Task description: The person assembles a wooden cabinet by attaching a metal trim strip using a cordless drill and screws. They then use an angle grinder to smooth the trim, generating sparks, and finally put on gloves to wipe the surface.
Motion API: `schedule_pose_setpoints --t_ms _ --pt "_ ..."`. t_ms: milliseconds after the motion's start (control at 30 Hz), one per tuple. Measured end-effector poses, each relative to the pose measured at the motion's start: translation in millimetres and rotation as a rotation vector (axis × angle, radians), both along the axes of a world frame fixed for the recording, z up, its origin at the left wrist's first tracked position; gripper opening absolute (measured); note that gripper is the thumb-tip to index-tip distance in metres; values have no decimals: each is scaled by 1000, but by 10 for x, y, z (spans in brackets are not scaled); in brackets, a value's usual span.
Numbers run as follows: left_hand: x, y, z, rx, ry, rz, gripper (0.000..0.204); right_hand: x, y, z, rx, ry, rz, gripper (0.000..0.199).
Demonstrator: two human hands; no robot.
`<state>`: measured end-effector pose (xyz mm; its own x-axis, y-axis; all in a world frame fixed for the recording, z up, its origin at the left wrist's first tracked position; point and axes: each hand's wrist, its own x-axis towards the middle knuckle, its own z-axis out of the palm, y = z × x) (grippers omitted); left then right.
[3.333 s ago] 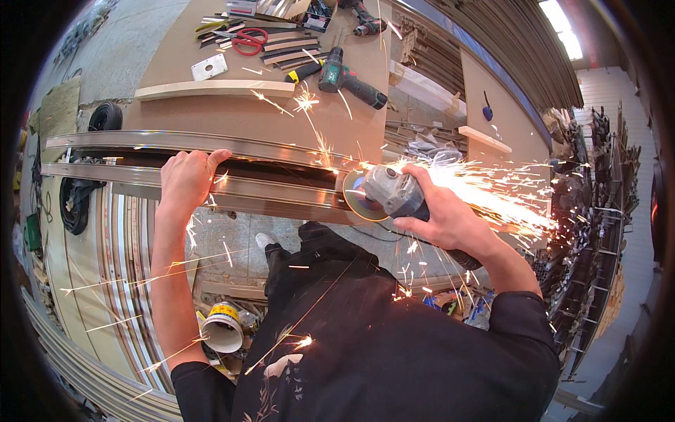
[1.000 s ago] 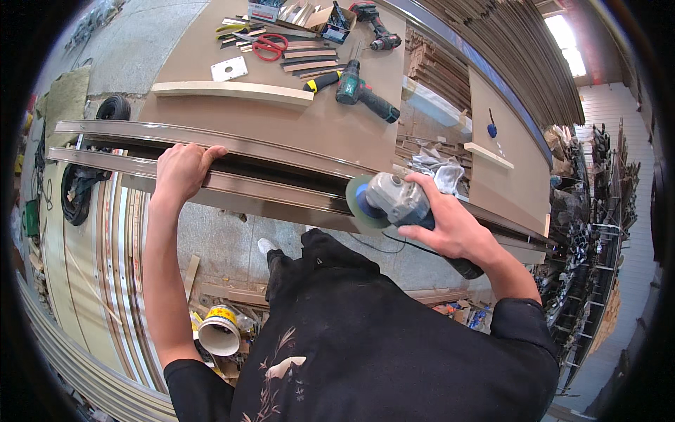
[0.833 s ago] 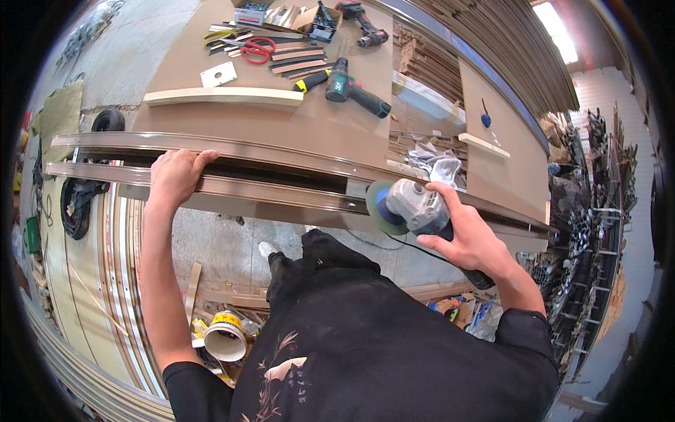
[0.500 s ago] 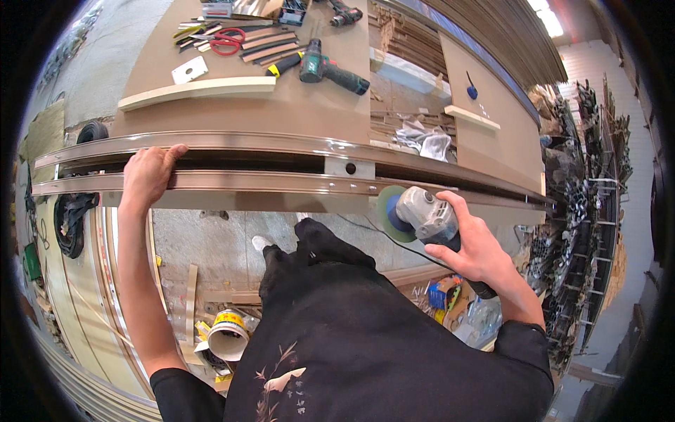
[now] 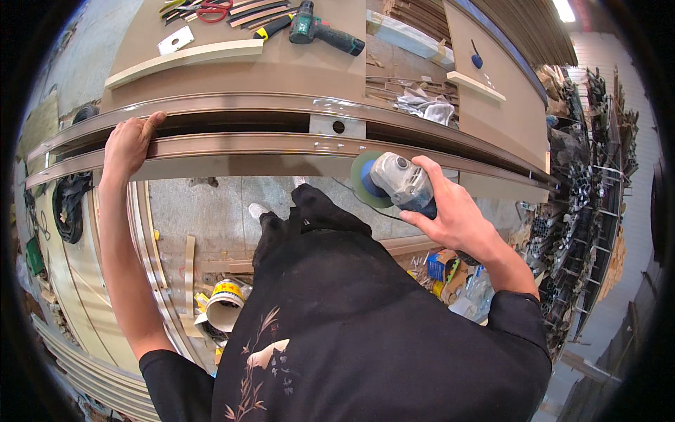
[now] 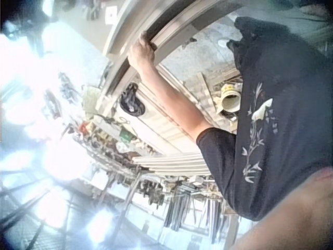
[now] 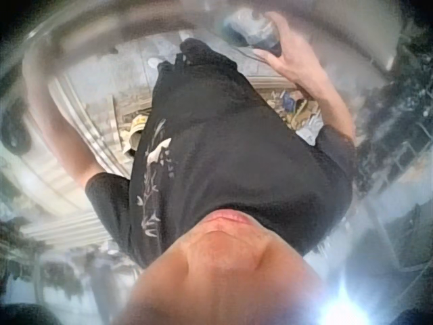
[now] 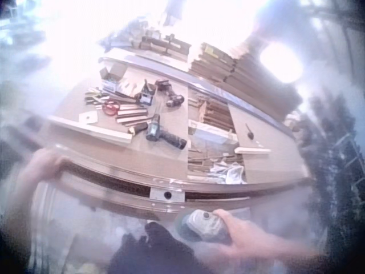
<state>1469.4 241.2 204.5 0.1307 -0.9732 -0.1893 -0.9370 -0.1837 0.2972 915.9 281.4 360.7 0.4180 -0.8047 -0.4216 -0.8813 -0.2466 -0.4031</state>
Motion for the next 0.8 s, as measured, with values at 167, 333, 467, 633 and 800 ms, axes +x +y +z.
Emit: schedule_pose_setpoints --t_ms 167,333,467,633,800 --pt "-15 18 12 -15 13 8 86 26 -83 20 23 22 16 91" --pt "-45 10 36 5 35 35 86 47 -139 28 50 34 19 88" --pt "-38 0 18 18 47 50 86 61 -166 54 49 43 38 88" --pt "-70 18 40 7 70 61 86 42 -177 29 57 31 65 89" --pt "-58 30 20 -1 46 45 86 66 -188 46 76 1 63 86"
